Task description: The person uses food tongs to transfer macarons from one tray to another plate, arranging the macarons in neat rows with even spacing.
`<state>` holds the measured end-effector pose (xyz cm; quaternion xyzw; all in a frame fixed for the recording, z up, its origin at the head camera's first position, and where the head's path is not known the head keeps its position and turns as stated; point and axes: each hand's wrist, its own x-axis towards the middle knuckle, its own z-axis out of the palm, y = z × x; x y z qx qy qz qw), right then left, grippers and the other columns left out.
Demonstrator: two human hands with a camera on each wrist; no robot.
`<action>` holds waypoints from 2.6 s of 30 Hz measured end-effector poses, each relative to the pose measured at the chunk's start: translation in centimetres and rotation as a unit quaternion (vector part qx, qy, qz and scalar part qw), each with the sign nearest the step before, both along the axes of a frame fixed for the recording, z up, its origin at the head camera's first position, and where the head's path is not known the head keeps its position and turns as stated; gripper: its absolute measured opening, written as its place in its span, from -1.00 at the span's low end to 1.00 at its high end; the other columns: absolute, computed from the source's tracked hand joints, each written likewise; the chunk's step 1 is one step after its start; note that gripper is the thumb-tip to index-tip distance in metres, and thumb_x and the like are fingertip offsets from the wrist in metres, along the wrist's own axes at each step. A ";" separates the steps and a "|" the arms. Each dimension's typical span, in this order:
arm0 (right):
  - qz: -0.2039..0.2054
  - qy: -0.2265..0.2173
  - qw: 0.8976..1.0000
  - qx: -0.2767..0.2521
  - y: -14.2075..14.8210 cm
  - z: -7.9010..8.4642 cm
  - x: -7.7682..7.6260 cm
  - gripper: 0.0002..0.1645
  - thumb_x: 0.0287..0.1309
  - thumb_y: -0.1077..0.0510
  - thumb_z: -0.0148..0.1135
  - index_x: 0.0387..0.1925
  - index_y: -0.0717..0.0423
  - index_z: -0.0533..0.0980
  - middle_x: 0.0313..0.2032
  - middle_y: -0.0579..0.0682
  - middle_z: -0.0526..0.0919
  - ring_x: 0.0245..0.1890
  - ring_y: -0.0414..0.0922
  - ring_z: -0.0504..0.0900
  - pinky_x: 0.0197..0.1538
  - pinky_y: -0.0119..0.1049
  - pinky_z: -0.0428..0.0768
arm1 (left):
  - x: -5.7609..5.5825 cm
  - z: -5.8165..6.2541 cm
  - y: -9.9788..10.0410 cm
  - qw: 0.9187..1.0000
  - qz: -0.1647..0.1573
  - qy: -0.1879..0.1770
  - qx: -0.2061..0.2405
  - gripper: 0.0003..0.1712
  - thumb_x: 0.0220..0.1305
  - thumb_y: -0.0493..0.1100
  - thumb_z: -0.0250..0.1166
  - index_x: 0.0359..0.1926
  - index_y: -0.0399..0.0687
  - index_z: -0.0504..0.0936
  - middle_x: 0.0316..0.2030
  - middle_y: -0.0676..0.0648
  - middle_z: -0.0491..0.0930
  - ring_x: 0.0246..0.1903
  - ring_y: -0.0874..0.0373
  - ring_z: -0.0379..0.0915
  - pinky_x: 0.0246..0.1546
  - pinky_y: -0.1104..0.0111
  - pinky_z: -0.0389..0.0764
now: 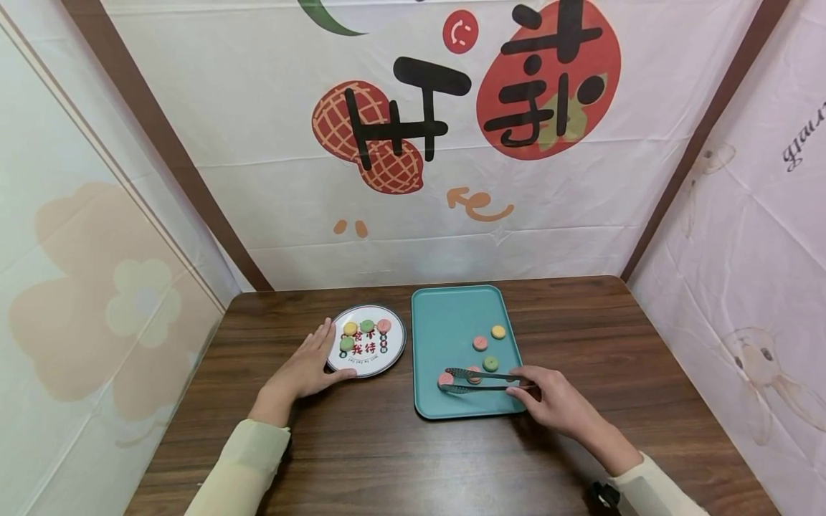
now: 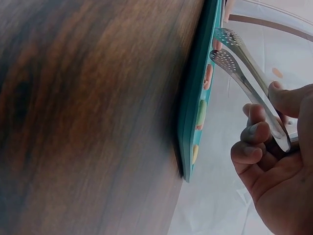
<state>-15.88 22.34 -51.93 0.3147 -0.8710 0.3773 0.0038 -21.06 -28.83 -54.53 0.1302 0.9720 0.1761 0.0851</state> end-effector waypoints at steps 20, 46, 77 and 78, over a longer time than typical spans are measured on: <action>-0.033 0.031 0.999 -0.024 -2.5 -0.3 -1.3 -0.72 0.46 0.14 0.40 0.05 0.25 0.71 -0.42 -0.16 0.65 -0.52 -0.40 0.46 -0.48 -0.41 0.56 | 0.1 0.2 0.0 1.000 0.005 -0.002 0.001 0.46 0.33 0.61 0.22 0.71 -0.36 -0.19 0.72 -0.33 -0.28 0.70 -0.25 -0.29 0.68 -0.12 -0.10; -0.024 0.037 0.998 -0.043 -5.6 0.3 -3.1 -0.58 0.47 0.12 0.40 0.21 0.28 0.67 -0.66 -0.37 0.34 -0.65 -0.42 0.25 -0.53 -0.41 0.40 | 0.0 0.3 0.0 1.000 0.008 -0.005 0.006 0.47 0.32 0.63 0.21 0.70 -0.37 -0.18 0.72 -0.35 -0.27 0.69 -0.27 -0.28 0.67 -0.15 -0.10; -0.028 0.019 0.999 -0.025 -9.4 0.6 -4.8 -0.50 0.55 -0.01 0.30 0.25 0.29 0.63 -0.42 -0.23 0.58 -0.54 -0.34 0.47 -0.32 -0.31 0.61 | 0.2 0.2 0.1 1.000 0.004 0.000 0.001 0.45 0.34 0.57 0.26 0.70 -0.40 -0.16 0.71 -0.36 -0.24 0.69 -0.27 -0.26 0.67 -0.15 -0.06; -0.028 0.021 0.999 -0.024 -9.6 0.6 -4.9 -0.51 0.55 -0.01 0.31 0.24 0.29 0.63 -0.42 -0.22 0.57 -0.54 -0.33 0.45 -0.35 -0.31 0.58 | 0.2 0.2 0.1 1.000 0.003 0.001 0.000 0.45 0.34 0.57 0.26 0.70 -0.40 -0.16 0.71 -0.36 -0.24 0.69 -0.27 -0.26 0.67 -0.15 -0.06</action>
